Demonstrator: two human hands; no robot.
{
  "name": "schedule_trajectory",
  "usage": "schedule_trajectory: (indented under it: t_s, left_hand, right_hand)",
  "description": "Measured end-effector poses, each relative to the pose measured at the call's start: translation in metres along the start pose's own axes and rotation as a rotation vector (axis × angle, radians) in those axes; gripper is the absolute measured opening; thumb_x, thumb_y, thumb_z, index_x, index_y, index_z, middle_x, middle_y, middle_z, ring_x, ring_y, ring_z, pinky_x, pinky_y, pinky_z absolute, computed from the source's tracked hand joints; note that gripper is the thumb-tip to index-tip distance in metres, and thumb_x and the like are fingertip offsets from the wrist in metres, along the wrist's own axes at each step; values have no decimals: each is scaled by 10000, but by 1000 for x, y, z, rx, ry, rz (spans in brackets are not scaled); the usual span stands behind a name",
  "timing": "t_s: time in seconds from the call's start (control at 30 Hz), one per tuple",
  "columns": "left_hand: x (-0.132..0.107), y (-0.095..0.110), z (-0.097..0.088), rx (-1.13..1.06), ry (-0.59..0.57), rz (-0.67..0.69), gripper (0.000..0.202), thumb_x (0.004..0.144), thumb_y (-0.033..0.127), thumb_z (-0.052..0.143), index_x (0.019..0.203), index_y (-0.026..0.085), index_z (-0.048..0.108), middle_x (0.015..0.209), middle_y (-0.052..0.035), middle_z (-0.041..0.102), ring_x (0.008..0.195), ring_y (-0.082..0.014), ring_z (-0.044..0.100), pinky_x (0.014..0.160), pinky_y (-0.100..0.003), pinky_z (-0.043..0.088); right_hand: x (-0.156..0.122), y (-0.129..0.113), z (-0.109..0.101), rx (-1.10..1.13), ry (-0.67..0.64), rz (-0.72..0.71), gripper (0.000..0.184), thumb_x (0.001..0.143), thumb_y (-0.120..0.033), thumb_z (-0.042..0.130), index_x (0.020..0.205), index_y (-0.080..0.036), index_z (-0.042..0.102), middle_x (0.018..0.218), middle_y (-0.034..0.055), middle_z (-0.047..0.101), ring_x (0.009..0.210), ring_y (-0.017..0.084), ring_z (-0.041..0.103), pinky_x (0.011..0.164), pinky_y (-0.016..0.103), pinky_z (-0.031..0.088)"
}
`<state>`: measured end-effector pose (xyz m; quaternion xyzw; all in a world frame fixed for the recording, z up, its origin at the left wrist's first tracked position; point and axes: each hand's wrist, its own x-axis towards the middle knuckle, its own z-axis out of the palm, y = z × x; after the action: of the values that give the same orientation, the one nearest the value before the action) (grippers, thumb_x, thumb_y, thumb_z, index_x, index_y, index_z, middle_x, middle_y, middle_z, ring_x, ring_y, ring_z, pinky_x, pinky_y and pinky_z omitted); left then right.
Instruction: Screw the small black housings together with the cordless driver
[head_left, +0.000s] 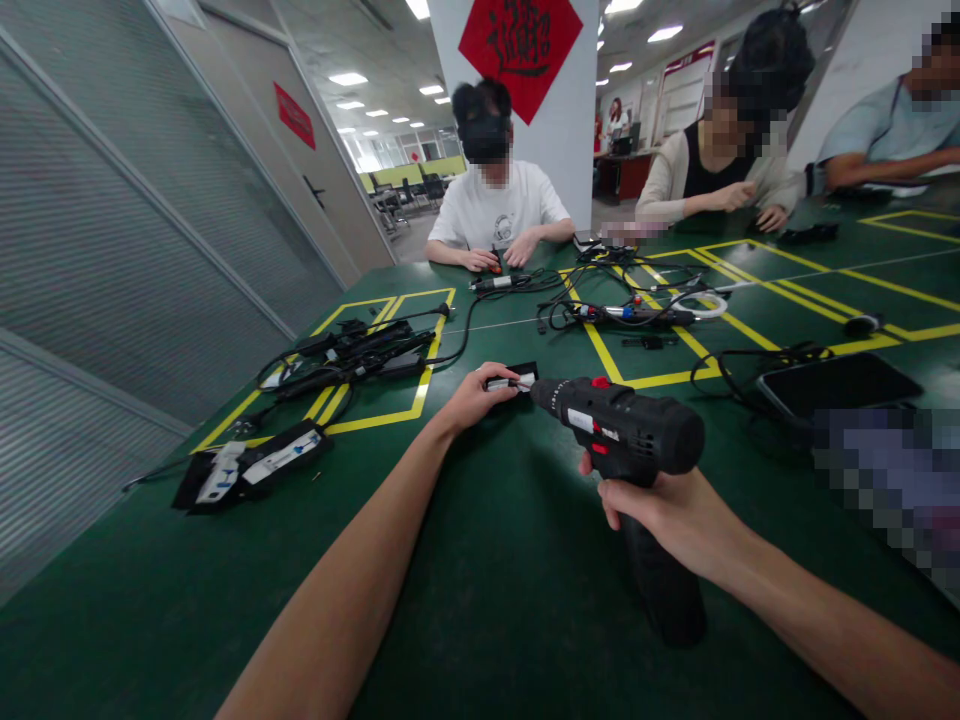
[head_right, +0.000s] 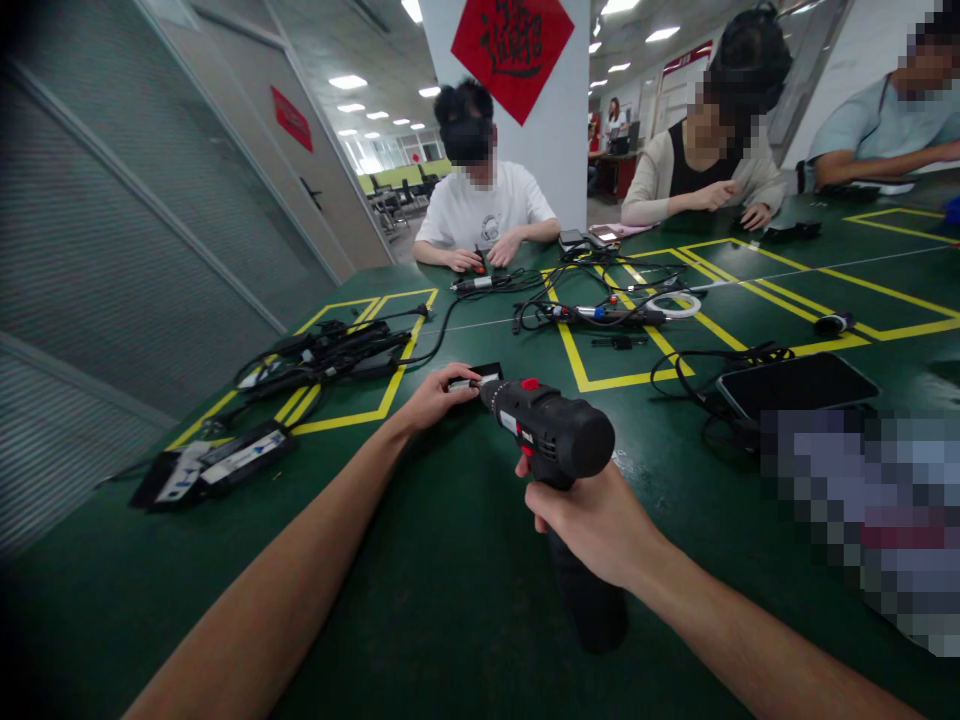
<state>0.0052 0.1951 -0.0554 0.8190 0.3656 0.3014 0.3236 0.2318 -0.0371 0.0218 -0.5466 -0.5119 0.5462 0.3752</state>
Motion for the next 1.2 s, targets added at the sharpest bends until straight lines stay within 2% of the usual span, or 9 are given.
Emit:
schedule_trajectory:
  t_s: [0.07, 0.23, 0.53, 0.7, 0.87, 1.07, 1.2]
  left_hand:
    - [0, 0, 0, -5, 1, 1, 308, 752, 385, 664, 1012, 221, 683, 1102, -56, 617, 1056, -226, 560, 955, -372, 414]
    - [-1, 0, 1, -5, 2, 2, 303, 759, 385, 658, 1014, 224, 682, 1101, -54, 618, 1055, -227, 559, 947, -370, 417]
    - [-1, -2, 1, -22, 10, -2, 314, 751, 394, 670, 1013, 221, 680, 1108, -55, 616, 1055, -228, 563, 948, -379, 421]
    - [0, -3, 1, -30, 8, 10, 313, 753, 387, 673, 1014, 214, 680, 1097, -56, 618, 1048, -224, 562, 946, -375, 418]
    - [0, 0, 0, -34, -3, -3, 308, 758, 375, 667, 1014, 204, 679, 1104, -61, 619, 1054, -223, 559, 952, -369, 416]
    - [0, -3, 0, -29, -1, -1, 317, 750, 382, 671, 1017, 211, 681, 1112, -58, 616, 1050, -225, 559, 940, -370, 419]
    - [0, -2, 0, -29, -4, -1, 317, 755, 385, 667, 1018, 209, 678, 1103, -60, 618, 1053, -227, 558, 936, -369, 420]
  right_hand:
    - [-1, 0, -1, -7, -9, 9, 195, 782, -187, 563, 974, -203, 591, 639, -27, 580, 617, 150, 542, 586, 286, 393]
    - [-1, 1, -2, 2, -15, -9, 99, 793, -190, 561, 888, -194, 589, 663, -25, 577, 630, 142, 547, 607, 287, 407]
    - [0, 1, -4, -56, 19, 5, 262, 791, -188, 560, 1043, -203, 630, 639, -15, 612, 630, 162, 562, 604, 303, 404]
    - [-1, 3, -3, -55, 25, 32, 249, 787, -184, 558, 1021, -194, 644, 653, 8, 635, 674, 182, 585, 616, 312, 413]
    - [0, 5, -2, -18, 18, 20, 274, 784, -174, 559, 1048, -196, 627, 669, -2, 635, 629, 158, 567, 618, 308, 411]
    - [2, 1, -2, -32, -10, 2, 113, 787, -172, 554, 886, -191, 605, 619, -29, 577, 621, 143, 551, 618, 296, 401]
    - [1, 1, -3, -20, -17, -11, 133, 784, -167, 553, 907, -193, 600, 628, -32, 575, 621, 143, 553, 625, 297, 407]
